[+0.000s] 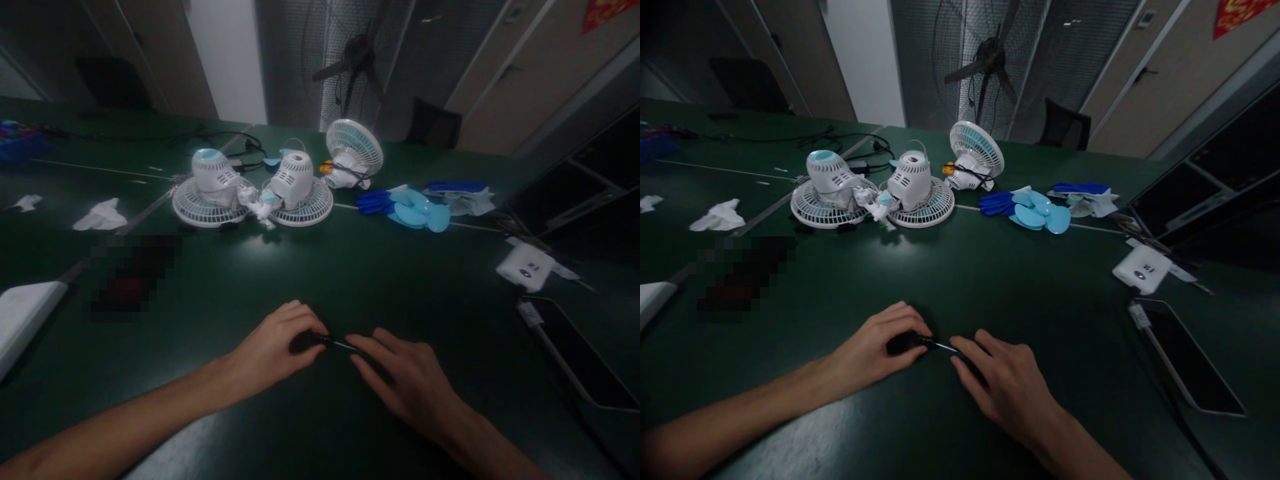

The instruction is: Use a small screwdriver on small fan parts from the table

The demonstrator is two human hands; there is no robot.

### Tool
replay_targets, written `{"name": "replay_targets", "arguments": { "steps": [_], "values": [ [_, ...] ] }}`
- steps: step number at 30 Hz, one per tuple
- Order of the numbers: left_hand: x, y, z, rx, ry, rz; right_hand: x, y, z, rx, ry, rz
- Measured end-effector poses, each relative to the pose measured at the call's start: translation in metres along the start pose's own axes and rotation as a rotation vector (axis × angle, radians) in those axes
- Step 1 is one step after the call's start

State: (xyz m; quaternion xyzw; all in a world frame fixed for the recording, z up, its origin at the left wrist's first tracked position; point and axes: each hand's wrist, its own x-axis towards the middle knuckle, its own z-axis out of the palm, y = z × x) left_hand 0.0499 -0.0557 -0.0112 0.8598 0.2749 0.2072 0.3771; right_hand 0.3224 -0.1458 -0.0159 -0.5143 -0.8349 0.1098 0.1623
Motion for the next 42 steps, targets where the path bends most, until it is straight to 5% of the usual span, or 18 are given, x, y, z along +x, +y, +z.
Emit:
{"name": "replay_targets", "arguments": {
  "steps": [6,13,22,26,31,35,38,42],
  "values": [
    [0.000,-0.001,0.001,0.030,-0.035,0.010,0.015,-0.008,-0.001,0.066,0.067,-0.038],
    [0.000,0.005,-0.003,0.064,-0.040,-0.003,0.017,-0.008,-0.005,0.185,0.180,0.107],
    [-0.002,0.001,-0.006,0.300,-0.118,0.227,0.014,-0.006,-0.008,0.284,0.245,0.145],
    [-0.002,-0.033,-0.039,0.411,-0.020,0.151,0.011,-0.005,-0.009,0.322,0.227,0.168],
    [-0.009,-0.091,-0.112,0.485,0.364,-0.198,0.007,-0.002,-0.005,0.342,0.183,0.195],
    [-0.020,-0.114,-0.146,0.569,0.502,-0.375,0.008,-0.002,-0.004,0.302,0.186,0.174],
    [-0.017,-0.105,-0.138,0.509,0.497,-0.394,0.008,-0.001,-0.004,0.261,0.190,0.158],
    [-0.003,-0.059,-0.078,0.234,0.181,-0.130,0.006,-0.002,-0.001,0.200,0.118,0.102]
  ]
}}
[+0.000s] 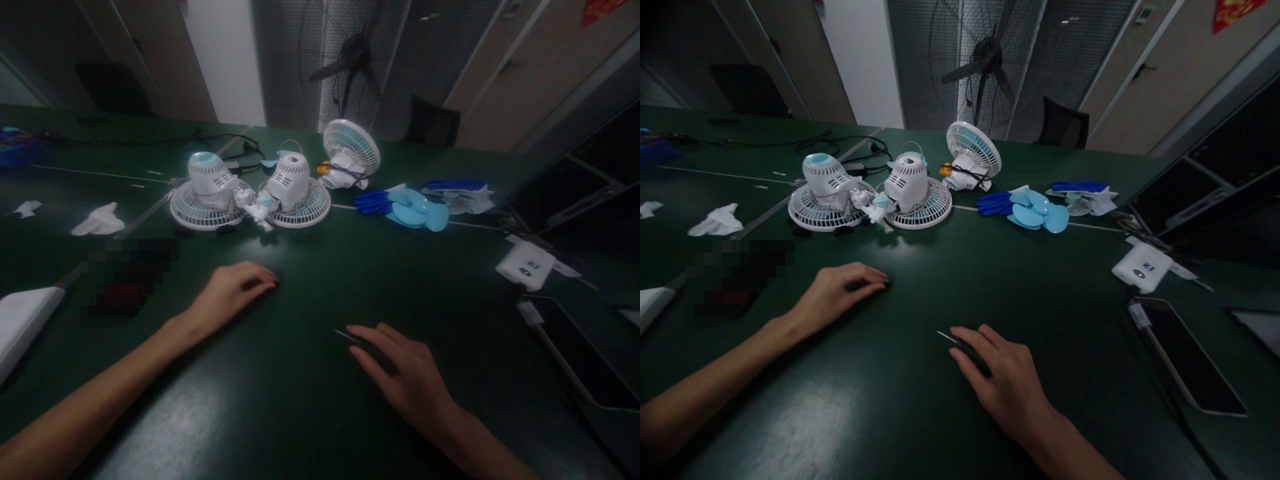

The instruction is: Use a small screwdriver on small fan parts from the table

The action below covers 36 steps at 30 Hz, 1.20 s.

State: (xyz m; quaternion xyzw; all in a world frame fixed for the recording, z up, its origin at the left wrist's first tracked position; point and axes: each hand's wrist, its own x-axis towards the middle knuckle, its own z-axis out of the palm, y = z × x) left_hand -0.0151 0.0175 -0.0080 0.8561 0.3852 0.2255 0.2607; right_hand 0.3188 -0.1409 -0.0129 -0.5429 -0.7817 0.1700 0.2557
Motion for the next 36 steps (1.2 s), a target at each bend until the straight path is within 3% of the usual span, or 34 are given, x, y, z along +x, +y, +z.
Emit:
{"name": "replay_targets", "arguments": {
  "steps": [3,7,14,25,36],
  "values": [
    [-0.009,0.050,0.044,-0.171,-0.191,0.269,-0.003,-0.003,0.000,-0.012,-0.065,-0.046],
    [-0.018,0.077,0.069,-0.247,-0.222,0.290,-0.004,-0.010,-0.003,-0.010,-0.083,-0.072],
    [-0.021,0.072,0.064,-0.275,-0.202,0.183,-0.003,-0.012,-0.005,0.019,-0.053,-0.070],
    [-0.020,0.075,0.062,-0.287,-0.222,0.151,-0.002,-0.011,-0.006,0.043,-0.092,-0.064],
    [-0.020,0.078,0.062,-0.327,-0.281,0.119,-0.001,-0.009,0.000,0.101,-0.030,-0.043]
  ]
}}
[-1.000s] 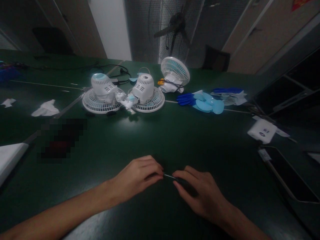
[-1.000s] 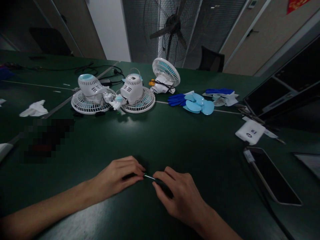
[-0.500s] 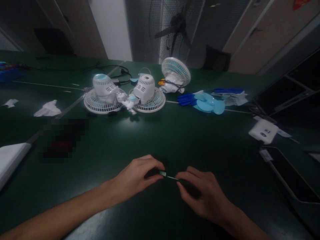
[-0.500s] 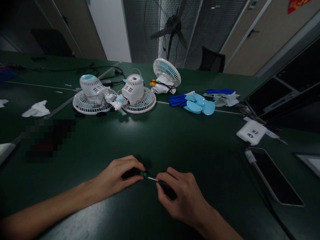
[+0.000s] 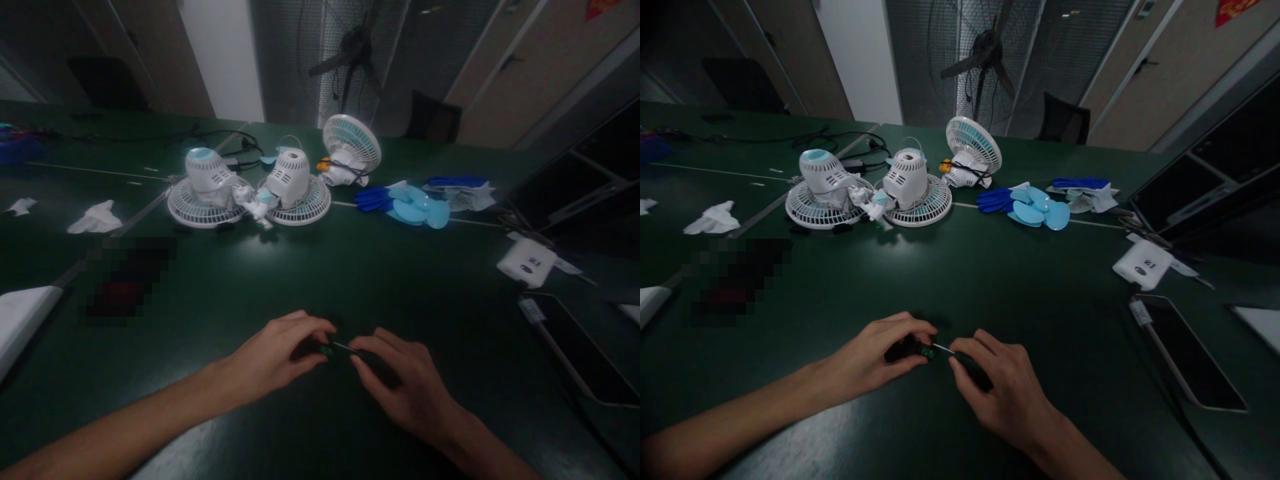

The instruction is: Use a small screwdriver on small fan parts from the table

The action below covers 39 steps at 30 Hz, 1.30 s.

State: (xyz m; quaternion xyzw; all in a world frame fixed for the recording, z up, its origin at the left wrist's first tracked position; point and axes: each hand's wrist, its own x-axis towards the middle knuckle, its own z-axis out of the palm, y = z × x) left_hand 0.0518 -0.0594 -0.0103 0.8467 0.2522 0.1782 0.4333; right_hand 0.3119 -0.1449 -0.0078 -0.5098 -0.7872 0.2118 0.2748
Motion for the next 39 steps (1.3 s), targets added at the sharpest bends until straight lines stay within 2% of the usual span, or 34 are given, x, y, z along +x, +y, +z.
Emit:
{"name": "replay_targets", "arguments": {
  "steps": [7,14,18,23,26,29,36,39],
  "values": [
    [-0.001,0.001,0.000,-0.009,-0.001,-0.005,-0.003,-0.002,-0.003,-0.033,-0.021,-0.062],
    [-0.001,-0.001,0.001,-0.011,-0.019,-0.006,0.002,0.000,0.001,0.013,0.003,-0.002],
    [-0.001,0.000,0.000,0.003,-0.009,0.009,-0.003,0.001,0.000,0.020,-0.018,-0.023],
    [0.001,0.005,-0.001,0.075,-0.026,0.097,-0.005,0.001,-0.003,0.024,0.083,-0.036],
    [0.002,-0.001,-0.005,0.115,-0.006,0.110,-0.004,0.001,-0.005,0.049,0.119,-0.013],
    [0.004,-0.019,-0.024,0.208,0.104,0.057,-0.003,0.002,-0.006,0.065,0.115,0.005],
    [-0.008,-0.083,-0.119,0.592,0.504,-0.293,-0.006,0.006,-0.005,0.103,0.088,0.018],
    [-0.018,-0.104,-0.144,0.697,0.611,-0.388,-0.007,0.008,-0.004,0.083,0.066,0.039]
  ]
}}
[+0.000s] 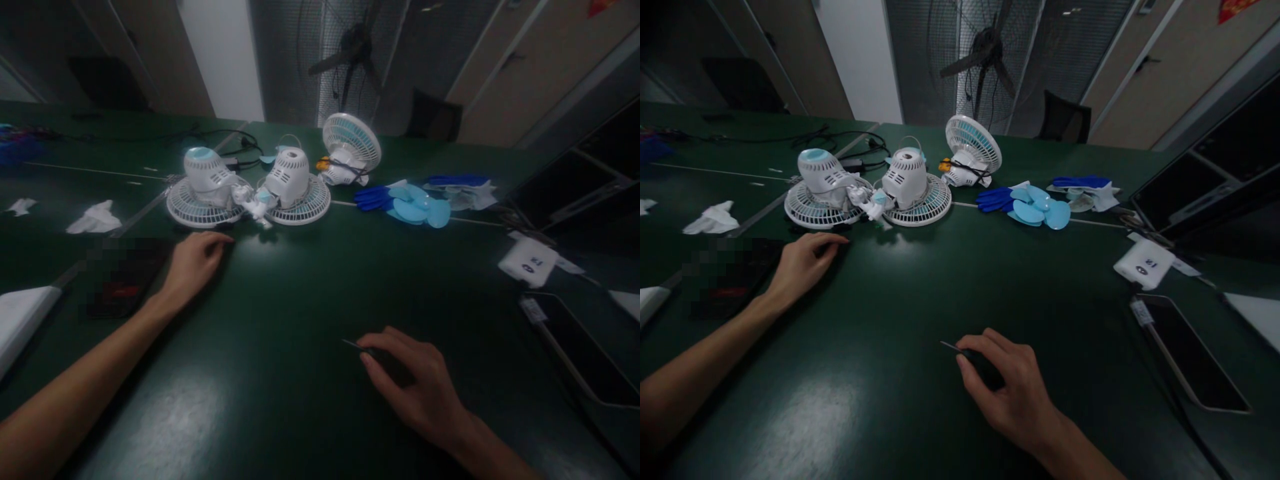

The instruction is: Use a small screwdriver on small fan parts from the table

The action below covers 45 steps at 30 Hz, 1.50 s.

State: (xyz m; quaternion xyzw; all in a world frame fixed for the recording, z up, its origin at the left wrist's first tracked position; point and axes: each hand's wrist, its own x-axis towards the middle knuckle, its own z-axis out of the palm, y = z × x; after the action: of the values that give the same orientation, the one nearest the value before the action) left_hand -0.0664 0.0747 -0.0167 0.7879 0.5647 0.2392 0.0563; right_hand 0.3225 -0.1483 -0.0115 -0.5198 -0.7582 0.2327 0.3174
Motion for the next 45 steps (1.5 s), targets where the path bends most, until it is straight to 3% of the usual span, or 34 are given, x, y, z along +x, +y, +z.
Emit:
{"name": "replay_targets", "arguments": {
  "steps": [3,6,14,20,29,32,36,42,45],
  "values": [
    [0.002,-0.017,0.001,0.046,0.061,-0.077,-0.001,0.000,0.000,0.000,-0.024,0.011],
    [0.001,-0.021,0.001,0.054,0.097,-0.127,0.000,-0.001,0.000,-0.021,-0.025,0.019],
    [-0.004,0.001,-0.010,0.064,0.092,-0.116,0.000,-0.002,0.000,-0.017,-0.019,-0.015],
    [-0.002,0.001,-0.010,-0.228,0.149,-0.206,-0.001,-0.001,0.001,-0.015,-0.028,-0.008],
    [0.005,-0.023,-0.006,-0.533,0.101,-0.470,0.000,-0.002,0.000,0.008,-0.043,-0.009],
    [0.006,-0.023,-0.008,-0.617,0.057,-0.480,0.001,-0.002,0.000,0.002,-0.037,-0.015],
    [-0.005,0.010,-0.003,-0.561,-0.048,-0.315,0.002,0.001,0.002,-0.045,-0.054,-0.006],
    [-0.059,0.115,0.019,-0.551,-0.411,0.248,0.004,-0.001,0.004,-0.106,-0.073,-0.020],
    [-0.086,0.146,0.026,-0.623,-0.518,0.414,0.004,-0.006,0.003,-0.110,-0.068,-0.036]
  ]
}}
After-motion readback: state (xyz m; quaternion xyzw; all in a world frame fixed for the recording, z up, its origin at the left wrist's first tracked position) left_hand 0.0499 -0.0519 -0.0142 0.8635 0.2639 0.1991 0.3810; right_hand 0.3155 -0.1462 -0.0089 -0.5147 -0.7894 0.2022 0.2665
